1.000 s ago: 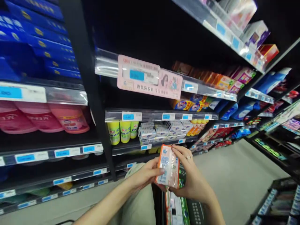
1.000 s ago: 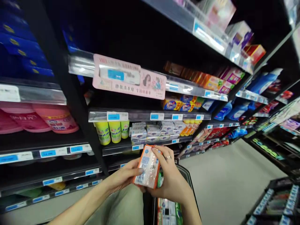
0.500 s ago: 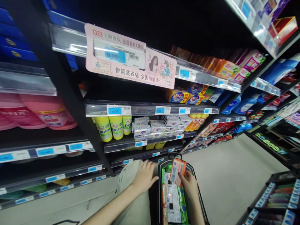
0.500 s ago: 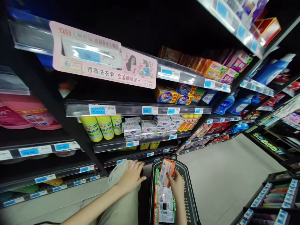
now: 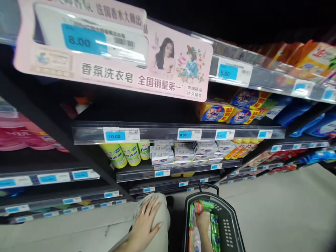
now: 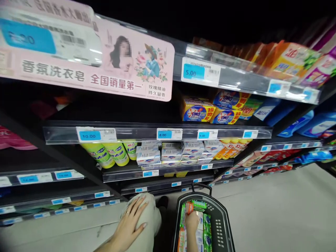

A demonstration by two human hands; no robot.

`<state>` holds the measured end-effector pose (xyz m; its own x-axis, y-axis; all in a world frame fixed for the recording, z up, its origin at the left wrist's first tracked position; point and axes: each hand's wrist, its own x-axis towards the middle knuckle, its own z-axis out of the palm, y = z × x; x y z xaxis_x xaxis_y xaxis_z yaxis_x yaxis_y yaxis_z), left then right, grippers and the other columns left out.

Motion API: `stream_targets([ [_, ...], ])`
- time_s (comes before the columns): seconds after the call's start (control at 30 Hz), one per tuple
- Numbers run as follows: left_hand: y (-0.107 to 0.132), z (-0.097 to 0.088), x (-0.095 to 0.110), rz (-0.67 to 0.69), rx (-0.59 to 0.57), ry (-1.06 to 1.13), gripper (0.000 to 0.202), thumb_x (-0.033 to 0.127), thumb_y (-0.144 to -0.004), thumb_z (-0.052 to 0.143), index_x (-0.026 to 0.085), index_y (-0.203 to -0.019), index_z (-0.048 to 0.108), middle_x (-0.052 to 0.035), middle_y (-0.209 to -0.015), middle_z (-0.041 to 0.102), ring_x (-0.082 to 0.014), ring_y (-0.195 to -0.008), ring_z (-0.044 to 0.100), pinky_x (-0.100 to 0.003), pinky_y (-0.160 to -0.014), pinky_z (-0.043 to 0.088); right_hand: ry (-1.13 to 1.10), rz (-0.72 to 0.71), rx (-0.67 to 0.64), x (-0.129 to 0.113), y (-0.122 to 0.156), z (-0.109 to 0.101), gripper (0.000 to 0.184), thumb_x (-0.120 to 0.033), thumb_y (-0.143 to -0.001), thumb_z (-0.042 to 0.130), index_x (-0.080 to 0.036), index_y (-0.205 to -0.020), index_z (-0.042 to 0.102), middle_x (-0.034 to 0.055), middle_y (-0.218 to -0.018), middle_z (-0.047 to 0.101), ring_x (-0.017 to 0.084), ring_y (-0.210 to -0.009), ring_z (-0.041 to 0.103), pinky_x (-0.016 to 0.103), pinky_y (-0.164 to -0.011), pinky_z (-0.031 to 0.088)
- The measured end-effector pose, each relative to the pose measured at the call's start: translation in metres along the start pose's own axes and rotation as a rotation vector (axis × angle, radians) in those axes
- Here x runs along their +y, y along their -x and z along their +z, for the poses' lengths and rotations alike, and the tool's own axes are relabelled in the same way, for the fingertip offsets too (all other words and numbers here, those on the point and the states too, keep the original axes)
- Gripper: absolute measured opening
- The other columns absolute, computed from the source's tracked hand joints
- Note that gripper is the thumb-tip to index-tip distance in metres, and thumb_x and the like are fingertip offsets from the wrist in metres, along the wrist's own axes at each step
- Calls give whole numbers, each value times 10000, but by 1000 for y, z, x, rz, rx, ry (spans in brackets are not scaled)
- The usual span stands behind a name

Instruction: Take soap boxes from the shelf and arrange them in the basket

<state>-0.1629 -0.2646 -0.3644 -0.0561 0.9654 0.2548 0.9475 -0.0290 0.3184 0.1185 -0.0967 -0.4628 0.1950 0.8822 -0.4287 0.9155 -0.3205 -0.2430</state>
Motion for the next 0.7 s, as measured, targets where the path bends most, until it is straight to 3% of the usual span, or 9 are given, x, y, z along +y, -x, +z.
stream_targets([
  [0.17,-2,-3,2,6,-9,-21,609,355,-883,546,269,-1456,360,-64,-1519,381,-306,-1346,370,-487,-1007,471,26,-7,-95,4,-9,32,182,-253,-861,525,-112,-935,613,225,-1000,679,338,-984,664,365,-802,503],
  [0.37,-4,-3,3,45,-32,-56,610,428,-900,516,247,-1458,349,-79,-1510,388,-312,-1356,356,-500,-980,496,-41,-33,-114,10,-7,61,245,-264,-900,445,-121,-1037,589,207,-994,685,315,-989,668,359,-822,500],
  [0.53,-2,0,1,33,-60,-44,611,436,-902,513,250,-1460,344,-88,-1511,378,-326,-1363,337,-517,-996,477,-198,21,-178,17,-5,63,290,-347,-875,438,-221,-1050,633,100,-857,711,298,-939,685,368,-775,524],
  [0.7,0,1,1,33,-82,-24,623,426,-911,503,243,-1474,309,-92,-1525,347,-330,-1376,300,-526,-1006,460,-278,47,-188,15,5,48,368,-445,-835,458,-225,-1047,663,91,-832,713,283,-836,697,332,-704,527],
])
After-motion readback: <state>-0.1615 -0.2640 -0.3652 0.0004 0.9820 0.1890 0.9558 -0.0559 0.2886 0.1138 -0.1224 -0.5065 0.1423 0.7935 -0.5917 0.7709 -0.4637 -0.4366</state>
